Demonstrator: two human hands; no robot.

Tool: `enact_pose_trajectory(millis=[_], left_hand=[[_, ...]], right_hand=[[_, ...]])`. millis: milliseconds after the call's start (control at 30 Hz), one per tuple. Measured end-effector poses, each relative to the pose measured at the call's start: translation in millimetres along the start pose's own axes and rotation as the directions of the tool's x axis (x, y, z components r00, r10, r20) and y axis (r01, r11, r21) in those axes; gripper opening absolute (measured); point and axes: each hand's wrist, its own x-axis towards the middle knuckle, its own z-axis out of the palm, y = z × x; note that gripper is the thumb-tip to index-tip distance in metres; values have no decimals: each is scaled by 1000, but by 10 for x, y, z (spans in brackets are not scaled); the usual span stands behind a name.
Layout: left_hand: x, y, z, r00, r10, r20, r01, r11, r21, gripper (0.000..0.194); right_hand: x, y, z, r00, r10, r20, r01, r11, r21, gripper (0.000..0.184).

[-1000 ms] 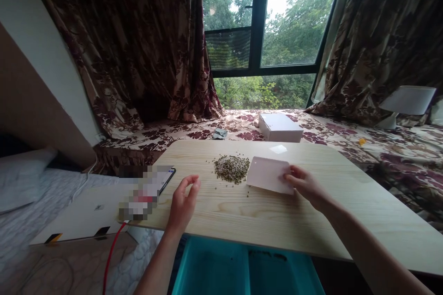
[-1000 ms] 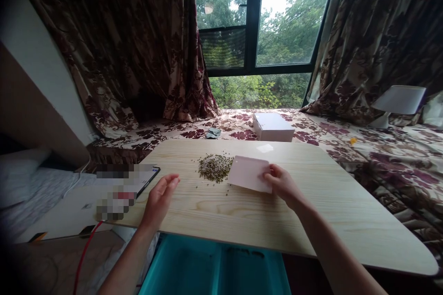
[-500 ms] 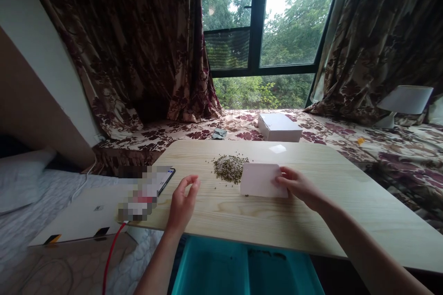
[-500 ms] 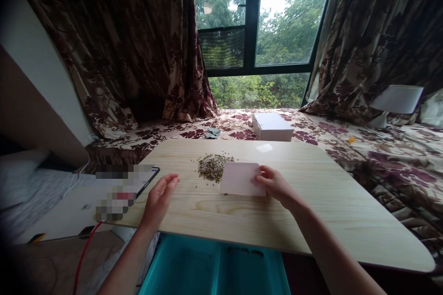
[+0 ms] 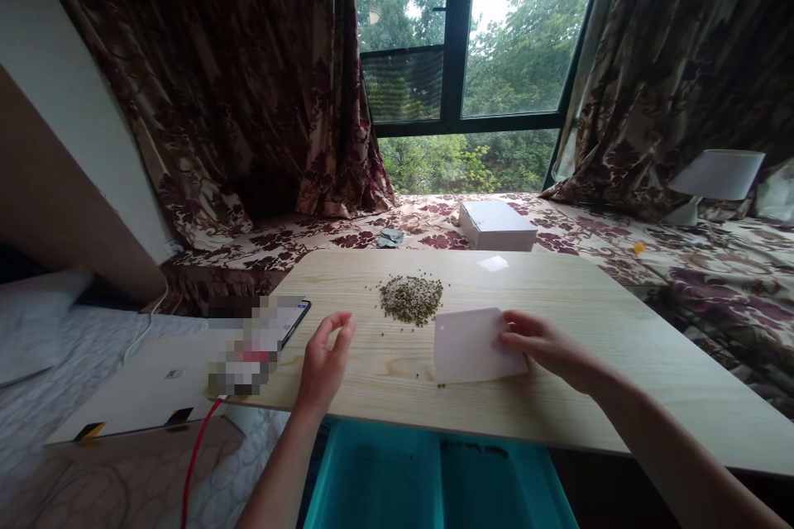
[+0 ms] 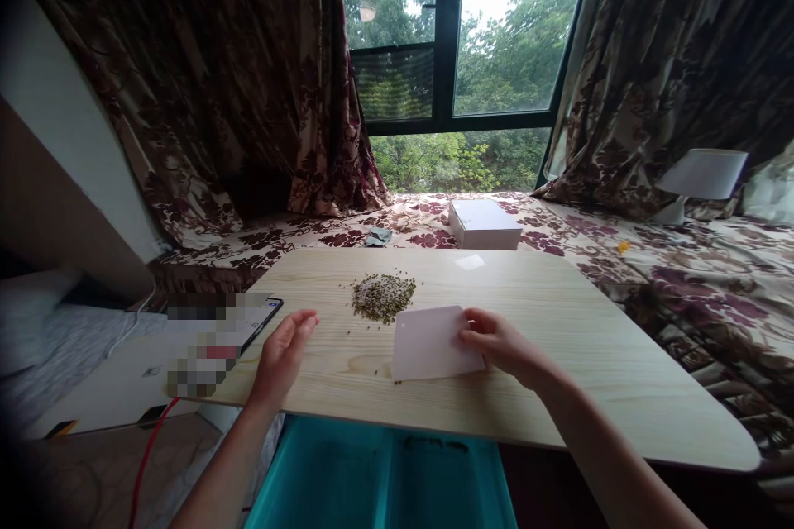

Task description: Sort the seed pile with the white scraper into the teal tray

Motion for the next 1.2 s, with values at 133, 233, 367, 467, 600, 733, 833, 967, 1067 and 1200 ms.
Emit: enact_pose_trajectory(millis=[133,233,367,467,600,733,833,967,1067,1200], left_hand=[[1,2,-4,1000,1,1,-1,1000,12,41],[-4,19,-2,1000,4,1,-4,1000,11,42],[-14,41,5,1000,23,-2,-23,1000,8,42],[-16,45,6,1000,24,-7,-23,1000,9,42],[-12,38,2,1000,15,-8,-15,1000,7,42],[-3,19,-7,1000,-7,5,7,1000,4,45],[6,0,-13,1000,-13,2,13,1000,-6,45],[13,-18,-13,999,-41,1,42,999,-30,47],[11,-17,-10,998,-55,3,55,998,-35,47],[0,13,-7,1000,-24,-14,24,1000,-13,46]], right_hand=[[-76,18,-62,999,21,37,-21,1000,-3,25],[-128,-10,-145,997,28,69,-28,1000,-2,29],[-116,-121,-136,999,-21,29,20,998,56,31],[-15,-221,79,994,-79,69,70,989,127,28],[186,-327,485,969,-122,214,99,988,115,15],[370,-387,751,948,-93,306,89,996,29,10],[487,-393,861,936,-65,346,87,995,-50,9],[615,-363,970,915,-80,395,131,986,-104,8],[671,-334,1018,913,-76,402,152,975,-159,5],[688,-312,1021,915,-62,398,155,966,-206,3]])
